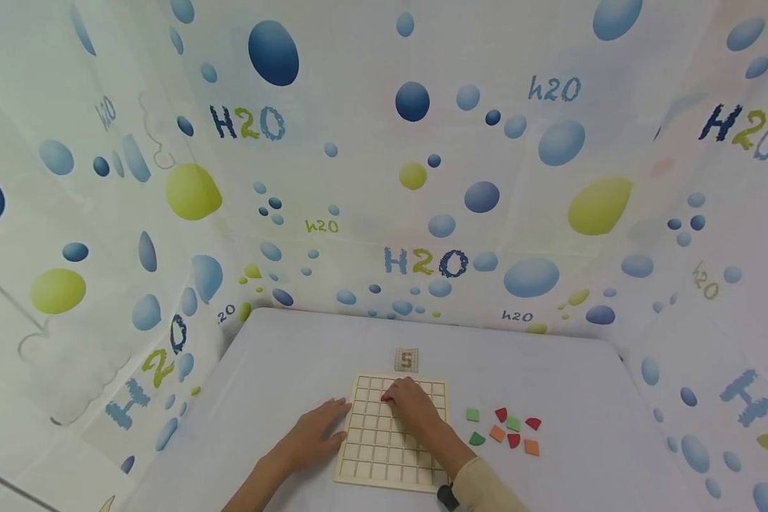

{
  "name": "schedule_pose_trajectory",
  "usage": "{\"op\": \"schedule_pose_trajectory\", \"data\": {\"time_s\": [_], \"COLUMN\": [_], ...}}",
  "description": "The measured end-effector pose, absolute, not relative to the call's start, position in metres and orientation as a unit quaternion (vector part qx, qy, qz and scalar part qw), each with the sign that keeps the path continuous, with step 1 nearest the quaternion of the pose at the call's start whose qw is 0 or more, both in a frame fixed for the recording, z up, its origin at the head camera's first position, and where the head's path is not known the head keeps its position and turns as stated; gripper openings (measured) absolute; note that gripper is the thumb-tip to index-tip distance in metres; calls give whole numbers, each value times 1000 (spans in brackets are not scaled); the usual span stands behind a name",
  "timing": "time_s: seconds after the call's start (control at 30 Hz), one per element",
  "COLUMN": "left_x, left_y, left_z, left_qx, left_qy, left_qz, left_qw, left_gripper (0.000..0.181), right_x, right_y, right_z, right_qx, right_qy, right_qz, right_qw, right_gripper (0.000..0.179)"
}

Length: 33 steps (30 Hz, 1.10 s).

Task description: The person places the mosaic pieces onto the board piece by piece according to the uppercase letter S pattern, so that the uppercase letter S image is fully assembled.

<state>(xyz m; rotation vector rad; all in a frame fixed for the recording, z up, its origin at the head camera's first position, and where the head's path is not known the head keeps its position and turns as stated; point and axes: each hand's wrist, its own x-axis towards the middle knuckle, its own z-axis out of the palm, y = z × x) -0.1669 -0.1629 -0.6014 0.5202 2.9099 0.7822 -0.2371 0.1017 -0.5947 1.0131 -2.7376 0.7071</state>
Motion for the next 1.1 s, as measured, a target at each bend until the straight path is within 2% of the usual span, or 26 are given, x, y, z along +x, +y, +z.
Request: {"op": "schedule_pose_trajectory", "data": {"time_s": [0.3, 0.67, 0.93, 1.1], "left_x": [-166, -168, -168, -169], "left_y": [-163, -162, -164, -165], "left_z": [-602, -599, -602, -604], "left_qx": [173, 172, 177, 180], "left_qy": [952, 952, 952, 950], "left_qz": [249, 250, 248, 254], "left_qw": [38, 41, 39, 38], "left_gripper": [57, 56, 56, 56], "right_x": [-232, -227, -204, -196], "right_y": [133, 226, 292, 312], "right_z": [-582, -574, -566, -571], "right_qx": [258, 115, 20, -2], "right_qy": [-906, -920, -933, -939], "right_qz": [334, 371, 358, 337], "right_qw": [31, 58, -34, -68], "right_gripper": [19, 30, 43, 41]}}
